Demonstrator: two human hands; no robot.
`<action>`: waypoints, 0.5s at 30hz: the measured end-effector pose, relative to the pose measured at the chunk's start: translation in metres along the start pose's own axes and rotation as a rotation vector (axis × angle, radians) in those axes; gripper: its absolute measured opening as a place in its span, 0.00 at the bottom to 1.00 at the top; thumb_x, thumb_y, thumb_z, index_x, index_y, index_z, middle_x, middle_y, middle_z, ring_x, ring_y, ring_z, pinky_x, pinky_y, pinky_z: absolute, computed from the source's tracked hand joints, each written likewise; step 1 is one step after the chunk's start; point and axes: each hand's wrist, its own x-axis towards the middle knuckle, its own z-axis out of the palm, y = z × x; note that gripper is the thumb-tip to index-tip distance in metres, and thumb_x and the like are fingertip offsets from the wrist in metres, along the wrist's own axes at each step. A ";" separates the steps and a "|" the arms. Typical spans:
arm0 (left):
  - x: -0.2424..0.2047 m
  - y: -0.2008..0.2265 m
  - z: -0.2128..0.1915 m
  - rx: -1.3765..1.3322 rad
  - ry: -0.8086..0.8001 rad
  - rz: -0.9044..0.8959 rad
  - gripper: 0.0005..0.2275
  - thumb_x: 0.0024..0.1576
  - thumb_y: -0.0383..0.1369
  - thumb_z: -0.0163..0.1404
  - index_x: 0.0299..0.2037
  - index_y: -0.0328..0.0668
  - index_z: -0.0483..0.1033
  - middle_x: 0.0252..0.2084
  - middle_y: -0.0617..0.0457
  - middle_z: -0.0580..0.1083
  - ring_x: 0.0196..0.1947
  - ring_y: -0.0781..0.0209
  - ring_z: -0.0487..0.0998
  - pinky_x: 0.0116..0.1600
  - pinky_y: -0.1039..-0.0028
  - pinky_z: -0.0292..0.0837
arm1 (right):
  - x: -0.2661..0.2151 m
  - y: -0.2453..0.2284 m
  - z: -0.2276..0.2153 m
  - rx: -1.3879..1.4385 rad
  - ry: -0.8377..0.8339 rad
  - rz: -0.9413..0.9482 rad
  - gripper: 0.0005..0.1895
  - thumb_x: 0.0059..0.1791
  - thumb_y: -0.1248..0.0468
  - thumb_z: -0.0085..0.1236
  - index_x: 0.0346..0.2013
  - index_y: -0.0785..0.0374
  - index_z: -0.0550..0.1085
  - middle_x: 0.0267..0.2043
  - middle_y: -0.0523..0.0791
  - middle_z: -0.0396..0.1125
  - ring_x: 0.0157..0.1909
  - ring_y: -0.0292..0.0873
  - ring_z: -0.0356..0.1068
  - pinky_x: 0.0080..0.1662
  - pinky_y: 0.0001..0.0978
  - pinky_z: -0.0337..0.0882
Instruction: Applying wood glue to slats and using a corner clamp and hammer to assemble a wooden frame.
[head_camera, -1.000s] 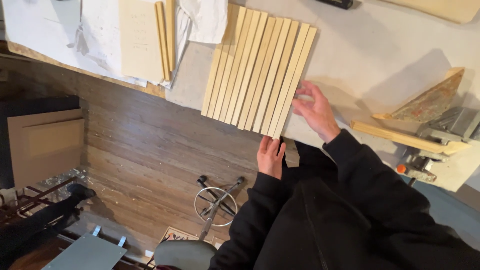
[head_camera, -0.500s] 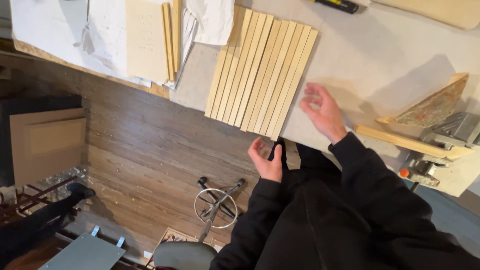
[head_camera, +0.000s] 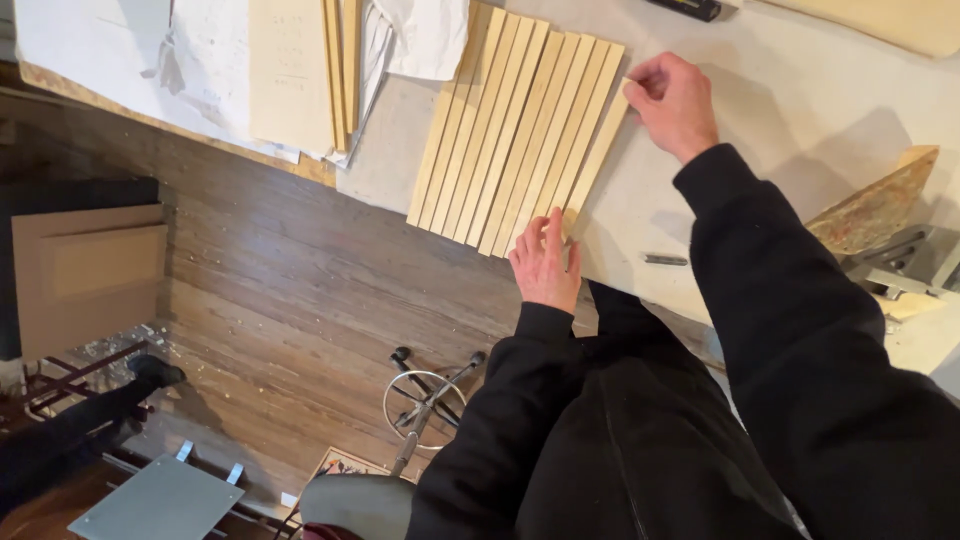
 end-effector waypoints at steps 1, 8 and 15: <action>0.001 0.001 0.001 0.009 -0.009 -0.001 0.31 0.53 0.31 0.61 0.69 0.42 0.64 0.57 0.49 0.69 0.54 0.53 0.71 0.54 0.59 0.63 | -0.005 -0.006 -0.004 0.121 -0.047 0.185 0.09 0.54 0.66 0.61 0.45 0.69 0.74 0.41 0.46 0.73 0.40 0.38 0.75 0.42 0.32 0.79; -0.011 0.004 -0.020 -0.002 0.055 0.053 0.31 0.53 0.30 0.60 0.70 0.43 0.64 0.58 0.50 0.70 0.55 0.52 0.72 0.56 0.61 0.65 | -0.072 -0.011 0.000 0.442 -0.330 0.331 0.11 0.54 0.68 0.57 0.50 0.69 0.76 0.43 0.46 0.75 0.39 0.38 0.77 0.45 0.29 0.79; -0.061 -0.034 -0.067 0.036 0.090 0.038 0.22 0.59 0.23 0.54 0.64 0.46 0.73 0.51 0.51 0.75 0.48 0.53 0.76 0.54 0.64 0.70 | -0.124 -0.058 0.038 0.537 -0.489 0.392 0.12 0.52 0.66 0.58 0.49 0.69 0.76 0.43 0.46 0.75 0.41 0.39 0.78 0.44 0.31 0.80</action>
